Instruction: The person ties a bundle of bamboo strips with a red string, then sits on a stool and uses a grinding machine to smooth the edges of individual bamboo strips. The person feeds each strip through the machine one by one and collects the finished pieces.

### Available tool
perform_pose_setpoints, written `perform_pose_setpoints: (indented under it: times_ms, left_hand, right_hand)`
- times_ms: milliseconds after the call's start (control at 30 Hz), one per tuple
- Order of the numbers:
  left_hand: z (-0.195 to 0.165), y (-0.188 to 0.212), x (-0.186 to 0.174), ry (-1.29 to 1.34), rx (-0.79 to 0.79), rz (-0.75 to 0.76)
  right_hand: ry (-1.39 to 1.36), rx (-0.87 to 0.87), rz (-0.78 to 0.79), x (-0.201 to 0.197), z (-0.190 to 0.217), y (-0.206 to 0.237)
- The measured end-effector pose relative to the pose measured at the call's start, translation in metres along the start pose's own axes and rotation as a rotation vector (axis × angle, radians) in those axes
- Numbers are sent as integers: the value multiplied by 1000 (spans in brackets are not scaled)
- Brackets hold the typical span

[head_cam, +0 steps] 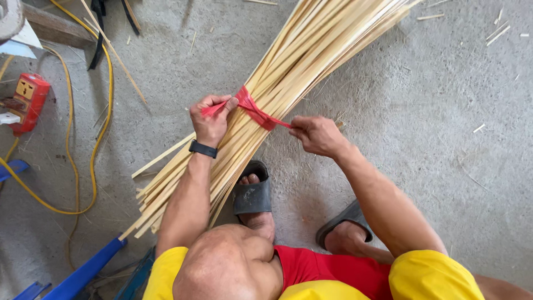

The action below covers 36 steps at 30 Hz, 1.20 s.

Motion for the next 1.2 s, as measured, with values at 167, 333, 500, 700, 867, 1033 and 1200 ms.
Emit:
perform_pose_setpoints:
  times_ms: [167,333,500,700,867,1033,1200]
  left_hand:
    - [-14,-5,-5,-327,385,379]
    - [-20,-10,19,219,-150,511]
    - [-13,-8,19,651,-344,591]
    - [-11,6,13,330,-104,567]
    - [-22,-4,21,185,-250,553]
    - [-28,-2,28,138,145,624]
    - [-15,7,36,-133,183,534]
  right_hand:
    - [-346,-169,-50,-19,21,13]
    - [-281,-403,-122,-29,63,1]
    - [-379,-390,-143,-34,69,-16]
    - [-744,-244,-22,-21,58,-11]
    - [-765,-335,-121,-20,58,-3]
    - [-322,-383,-271,-22,72,-25]
    - [-64,-545,-358,-20,89,-40]
Point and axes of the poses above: each hand's wrist, its own y-axis away from the middle knuckle, its own x-axis out of the palm, z = x × y, the point moved 1 cm from there along -y, towards the middle knuckle, and after that the axes turned 4 degrees about z, right-handed, at the moved point
